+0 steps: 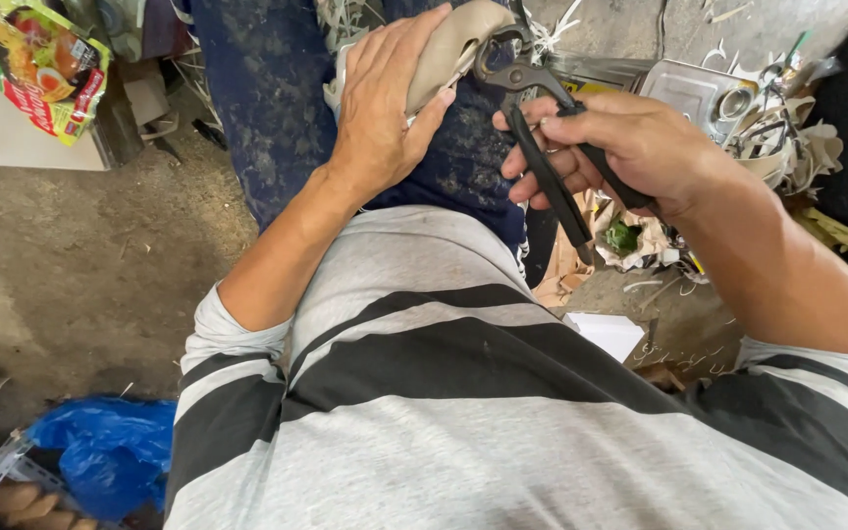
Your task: The person assembles leather shoe components by hand, using pliers to pull and secure the upper material over the sole form and using a hammer to tap the edges into place.
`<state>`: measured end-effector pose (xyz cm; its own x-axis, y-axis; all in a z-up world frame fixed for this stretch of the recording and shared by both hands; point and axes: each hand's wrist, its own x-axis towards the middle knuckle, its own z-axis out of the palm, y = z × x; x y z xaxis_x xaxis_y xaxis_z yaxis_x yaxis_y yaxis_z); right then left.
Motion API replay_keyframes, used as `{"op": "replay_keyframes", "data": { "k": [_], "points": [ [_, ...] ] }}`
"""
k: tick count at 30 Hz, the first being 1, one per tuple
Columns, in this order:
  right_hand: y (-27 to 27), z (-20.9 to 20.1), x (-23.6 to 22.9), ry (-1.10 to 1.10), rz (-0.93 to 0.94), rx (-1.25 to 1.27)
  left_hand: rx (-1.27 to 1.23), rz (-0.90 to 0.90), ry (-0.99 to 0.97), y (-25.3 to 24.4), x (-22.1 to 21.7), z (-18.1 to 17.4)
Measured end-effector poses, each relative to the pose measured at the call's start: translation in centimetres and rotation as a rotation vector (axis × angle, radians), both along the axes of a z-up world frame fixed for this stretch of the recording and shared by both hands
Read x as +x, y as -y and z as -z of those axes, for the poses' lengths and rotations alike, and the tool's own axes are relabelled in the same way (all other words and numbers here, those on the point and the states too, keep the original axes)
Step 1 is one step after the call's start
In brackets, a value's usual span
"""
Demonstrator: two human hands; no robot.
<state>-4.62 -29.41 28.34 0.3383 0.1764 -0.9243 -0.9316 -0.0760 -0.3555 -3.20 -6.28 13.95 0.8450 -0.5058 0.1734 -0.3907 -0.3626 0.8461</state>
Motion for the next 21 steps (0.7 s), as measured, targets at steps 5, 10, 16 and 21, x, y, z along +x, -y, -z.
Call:
{"op": "replay_keyframes", "data": {
  "k": [5, 10, 16, 21],
  "points": [
    [1.6, 0.4, 0.9, 0.028, -0.179, 0.007, 0.039, 0.018, 0.03, 0.4, -0.4, 0.6],
    [0.7, 3.2, -0.3, 0.363, -0.478, -0.037, -0.022, 0.021, 0.002, -0.7, 0.5, 1.6],
    [-1.4, 6.3, -2.5, 0.742, -0.578, -0.261, -0.132, -0.072, -0.237, -2.6, 3.0, 1.6],
    [-0.9, 5.4, -3.0, 0.648, -0.472, -0.219, -0.266, -0.127, -0.352, -3.5, 4.7, 1.9]
  ]
}}
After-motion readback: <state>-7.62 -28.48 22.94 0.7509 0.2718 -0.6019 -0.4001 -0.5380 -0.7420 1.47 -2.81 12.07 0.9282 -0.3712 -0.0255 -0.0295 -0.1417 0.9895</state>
